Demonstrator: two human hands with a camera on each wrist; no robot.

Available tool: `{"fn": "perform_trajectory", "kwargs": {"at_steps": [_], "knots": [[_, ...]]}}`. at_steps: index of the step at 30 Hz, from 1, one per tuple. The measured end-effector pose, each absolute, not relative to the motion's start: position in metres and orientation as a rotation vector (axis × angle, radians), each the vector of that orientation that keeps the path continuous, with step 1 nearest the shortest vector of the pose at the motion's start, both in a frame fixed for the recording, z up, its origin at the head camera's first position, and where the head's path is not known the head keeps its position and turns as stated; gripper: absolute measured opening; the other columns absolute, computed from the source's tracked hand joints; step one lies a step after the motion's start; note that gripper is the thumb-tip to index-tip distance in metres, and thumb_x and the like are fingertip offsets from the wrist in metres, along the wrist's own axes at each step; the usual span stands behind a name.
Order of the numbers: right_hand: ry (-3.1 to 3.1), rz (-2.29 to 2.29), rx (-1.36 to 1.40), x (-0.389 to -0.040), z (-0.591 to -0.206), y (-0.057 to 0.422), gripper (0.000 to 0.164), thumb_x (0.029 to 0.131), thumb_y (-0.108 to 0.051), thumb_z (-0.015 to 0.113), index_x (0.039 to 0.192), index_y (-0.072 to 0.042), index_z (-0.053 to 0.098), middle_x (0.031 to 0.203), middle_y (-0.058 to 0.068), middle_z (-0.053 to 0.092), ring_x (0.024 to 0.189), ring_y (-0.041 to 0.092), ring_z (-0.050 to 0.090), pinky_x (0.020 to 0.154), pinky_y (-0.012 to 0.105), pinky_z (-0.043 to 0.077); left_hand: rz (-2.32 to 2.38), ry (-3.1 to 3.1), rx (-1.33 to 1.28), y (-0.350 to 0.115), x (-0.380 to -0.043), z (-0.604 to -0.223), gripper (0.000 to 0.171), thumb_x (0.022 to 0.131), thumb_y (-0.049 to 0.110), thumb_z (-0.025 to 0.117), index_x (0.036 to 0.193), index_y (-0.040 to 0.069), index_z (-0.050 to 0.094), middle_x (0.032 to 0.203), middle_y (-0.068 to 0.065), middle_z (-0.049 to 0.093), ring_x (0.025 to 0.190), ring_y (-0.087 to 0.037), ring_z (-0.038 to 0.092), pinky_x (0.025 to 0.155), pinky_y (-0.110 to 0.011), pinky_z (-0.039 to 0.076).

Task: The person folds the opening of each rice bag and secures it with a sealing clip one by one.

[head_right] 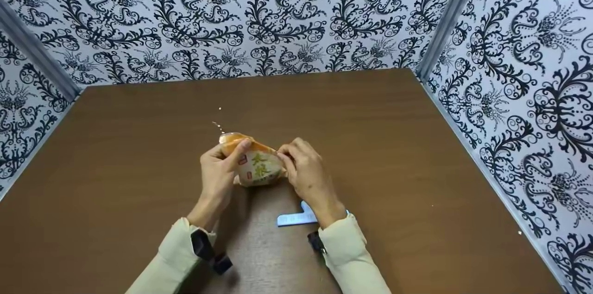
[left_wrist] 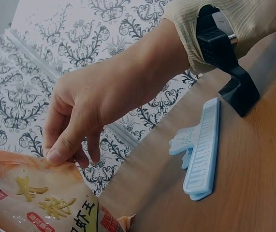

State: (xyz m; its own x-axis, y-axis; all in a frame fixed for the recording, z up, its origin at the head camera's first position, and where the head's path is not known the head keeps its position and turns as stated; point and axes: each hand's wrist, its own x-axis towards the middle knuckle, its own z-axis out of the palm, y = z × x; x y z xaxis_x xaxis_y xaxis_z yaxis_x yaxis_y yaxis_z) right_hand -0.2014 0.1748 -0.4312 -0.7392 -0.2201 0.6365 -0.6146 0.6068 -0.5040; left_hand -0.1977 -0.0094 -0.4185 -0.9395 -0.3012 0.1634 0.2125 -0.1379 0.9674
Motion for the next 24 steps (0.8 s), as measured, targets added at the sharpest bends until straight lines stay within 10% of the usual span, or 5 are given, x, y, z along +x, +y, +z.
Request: {"fn": "perform_trajectory", "kwargs": {"at_steps": [24], "knots": [[-2.415,0.860,0.639,-0.1990,-0.4291,0.1831,0.005,0.099,-0.013,0.072,0.100,-0.010,0.075,0.095,0.000,0.067,0.084,0.009,0.064,0.075,0.031,0.058,-2.132,-1.812,0.113,-0.0093,-0.1982,-0.4190,0.017,0.087,0.013,0.085,0.095,-0.001,0.079,0.072,0.006,0.070,0.064,-0.007,0.060,0.059,-0.020,0.049]]}}
